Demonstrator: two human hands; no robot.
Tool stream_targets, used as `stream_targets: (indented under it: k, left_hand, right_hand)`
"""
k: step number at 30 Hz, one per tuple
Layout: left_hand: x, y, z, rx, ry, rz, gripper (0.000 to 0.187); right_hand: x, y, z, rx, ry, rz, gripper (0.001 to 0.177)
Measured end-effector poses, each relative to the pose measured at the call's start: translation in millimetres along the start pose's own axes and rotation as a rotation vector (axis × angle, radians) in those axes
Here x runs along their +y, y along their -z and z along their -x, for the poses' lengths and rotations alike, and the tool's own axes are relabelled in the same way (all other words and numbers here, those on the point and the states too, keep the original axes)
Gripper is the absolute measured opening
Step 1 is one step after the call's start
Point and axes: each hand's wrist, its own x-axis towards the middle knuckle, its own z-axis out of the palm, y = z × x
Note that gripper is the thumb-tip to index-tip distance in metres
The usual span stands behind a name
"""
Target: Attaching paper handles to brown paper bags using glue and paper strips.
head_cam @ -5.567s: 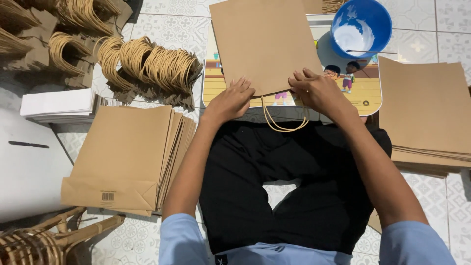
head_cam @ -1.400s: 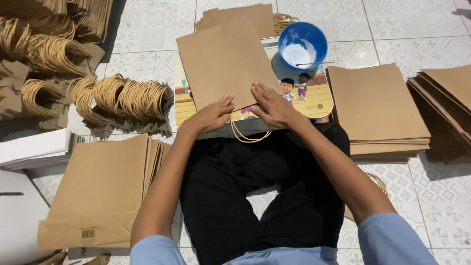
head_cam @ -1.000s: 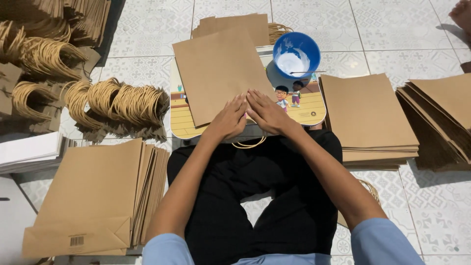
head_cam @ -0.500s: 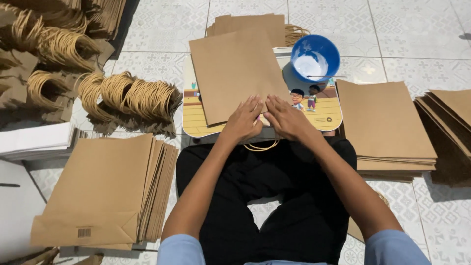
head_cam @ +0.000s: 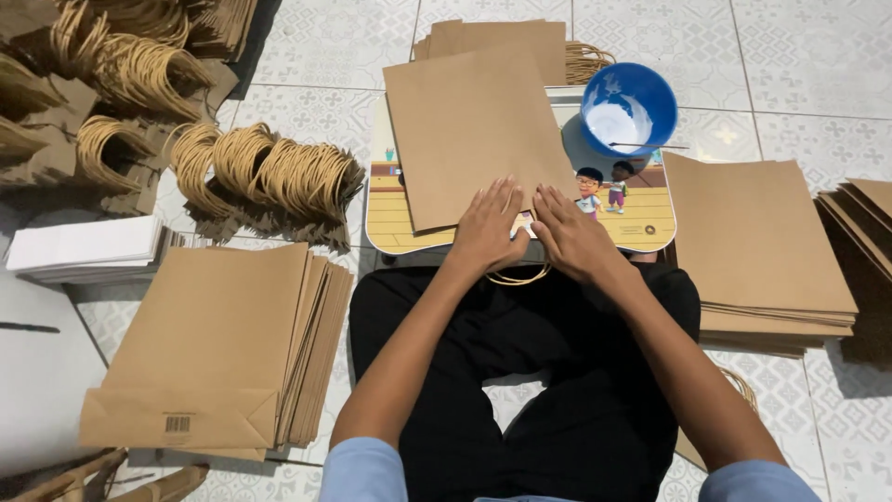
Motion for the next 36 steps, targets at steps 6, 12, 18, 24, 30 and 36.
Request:
stream_targets:
  k: [6, 12, 18, 24, 30, 36]
  left_hand:
    - [19.0, 16.9, 3.7, -0.073, 0.071, -0.037, 0.074]
    - [14.8, 10.9, -0.4, -0.11, 0.078, -0.03, 0.076]
    - [23.8, 2.5, -2.4, -0.131, 0.146, 0.008, 0.076]
    - [24.7, 15.8, -6.9, -0.239, 0.184, 0.052, 0.072]
    - [23.5, 14.2, -9.3, -0.265, 0.181, 0.028, 0.069]
    - [29.8, 17.8, -4.5, -0.229, 0.148, -0.063, 0.074]
  right_hand:
    - [4.0, -4.8, -8.5, -0.013, -0.001, 0.083, 0.058]
    - [9.5, -23.7, -8.7, 0.135, 0.031, 0.229, 0.054]
    - [10.1, -20.9, -10.0, 0.122, 0.025, 0.16, 0.053]
    - [-2.5, 0.3, -17.6, 0.009, -0.076, 0.005, 0.054]
    - [-16.0, 6.2, -42.7, 0.039, -0.097, -0.028, 0.057]
    - [-2.7, -9.8, -22.5, 0.088, -0.053, 0.039, 0.051]
